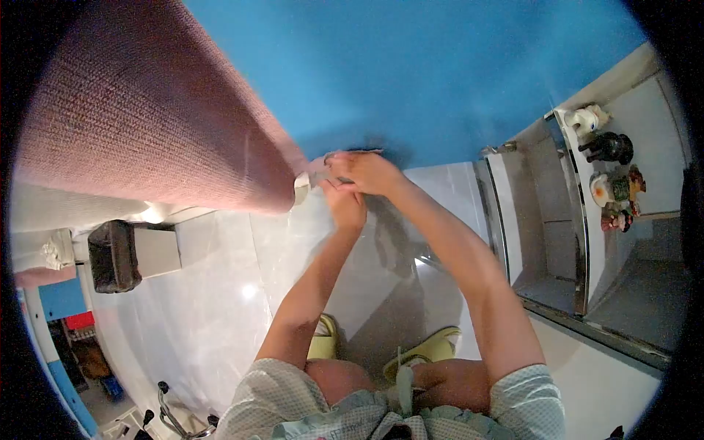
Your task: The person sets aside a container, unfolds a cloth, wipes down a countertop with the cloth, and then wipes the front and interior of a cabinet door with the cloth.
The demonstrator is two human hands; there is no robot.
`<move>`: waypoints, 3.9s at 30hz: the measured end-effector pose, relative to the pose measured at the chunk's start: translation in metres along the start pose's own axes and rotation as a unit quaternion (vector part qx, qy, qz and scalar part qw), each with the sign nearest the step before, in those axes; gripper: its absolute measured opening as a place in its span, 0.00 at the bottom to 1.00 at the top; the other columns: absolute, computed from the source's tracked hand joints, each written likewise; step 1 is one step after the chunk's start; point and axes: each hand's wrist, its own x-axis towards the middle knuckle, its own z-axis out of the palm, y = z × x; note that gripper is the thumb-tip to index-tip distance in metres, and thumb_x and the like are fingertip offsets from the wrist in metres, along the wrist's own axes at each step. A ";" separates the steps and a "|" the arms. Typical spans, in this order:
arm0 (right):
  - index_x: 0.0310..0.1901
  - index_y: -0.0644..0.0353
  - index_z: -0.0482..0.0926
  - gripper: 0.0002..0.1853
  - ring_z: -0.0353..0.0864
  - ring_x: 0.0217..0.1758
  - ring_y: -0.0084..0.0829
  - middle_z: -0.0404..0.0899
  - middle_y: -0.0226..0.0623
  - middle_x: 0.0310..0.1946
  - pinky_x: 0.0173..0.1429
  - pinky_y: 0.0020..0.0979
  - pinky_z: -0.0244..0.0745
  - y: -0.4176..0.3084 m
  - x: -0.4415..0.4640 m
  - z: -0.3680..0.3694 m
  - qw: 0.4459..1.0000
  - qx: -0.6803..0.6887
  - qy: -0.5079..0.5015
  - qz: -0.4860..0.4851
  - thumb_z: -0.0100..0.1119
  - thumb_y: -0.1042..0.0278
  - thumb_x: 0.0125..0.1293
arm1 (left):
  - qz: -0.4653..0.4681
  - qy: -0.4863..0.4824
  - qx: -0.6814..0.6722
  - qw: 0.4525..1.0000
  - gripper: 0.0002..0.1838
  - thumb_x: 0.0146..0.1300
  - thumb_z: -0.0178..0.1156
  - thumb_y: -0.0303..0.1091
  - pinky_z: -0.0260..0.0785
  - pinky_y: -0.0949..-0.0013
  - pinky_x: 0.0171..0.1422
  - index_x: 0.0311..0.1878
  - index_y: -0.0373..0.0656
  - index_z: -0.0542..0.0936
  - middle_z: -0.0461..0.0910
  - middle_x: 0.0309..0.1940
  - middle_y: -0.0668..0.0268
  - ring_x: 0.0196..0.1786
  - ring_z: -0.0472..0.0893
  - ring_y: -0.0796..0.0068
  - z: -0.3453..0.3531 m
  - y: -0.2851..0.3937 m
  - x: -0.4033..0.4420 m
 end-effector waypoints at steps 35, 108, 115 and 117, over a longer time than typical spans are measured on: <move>0.58 0.56 0.67 0.23 0.54 0.67 0.25 0.59 0.27 0.63 0.71 0.27 0.47 0.039 -0.067 0.030 0.973 -0.217 -0.062 -0.054 0.45 0.65 0.59 | -0.446 -0.183 -0.771 0.416 0.13 0.59 0.45 0.34 0.67 0.66 0.51 0.44 0.42 0.73 0.75 0.42 0.65 0.47 0.73 0.70 0.040 -0.016 0.034; 0.62 0.61 0.59 0.35 0.60 0.61 0.43 0.64 0.42 0.57 0.69 0.42 0.49 0.012 -0.132 -0.028 0.963 -0.079 0.166 0.197 0.54 0.75 0.48 | -0.273 -0.325 -0.818 0.389 0.18 0.67 0.33 0.35 0.63 0.59 0.60 0.49 0.37 0.70 0.73 0.49 0.57 0.53 0.71 0.61 0.016 0.110 0.078; 0.53 0.62 0.71 0.27 0.65 0.57 0.38 0.71 0.37 0.50 0.66 0.42 0.53 -0.032 -0.031 -0.069 0.975 -0.018 0.221 -0.008 0.53 0.72 0.46 | -0.450 -0.113 -0.663 0.587 0.17 0.67 0.38 0.38 0.58 0.66 0.62 0.51 0.38 0.69 0.72 0.50 0.62 0.56 0.68 0.70 -0.097 0.062 0.094; 0.52 0.61 0.71 0.24 0.65 0.57 0.38 0.71 0.36 0.49 0.66 0.42 0.54 -0.044 -0.008 -0.077 0.977 -0.040 0.210 -0.019 0.51 0.71 0.48 | -0.368 -0.109 -0.602 0.700 0.21 0.65 0.40 0.38 0.52 0.66 0.64 0.56 0.34 0.62 0.62 0.57 0.55 0.60 0.62 0.67 -0.112 0.040 0.089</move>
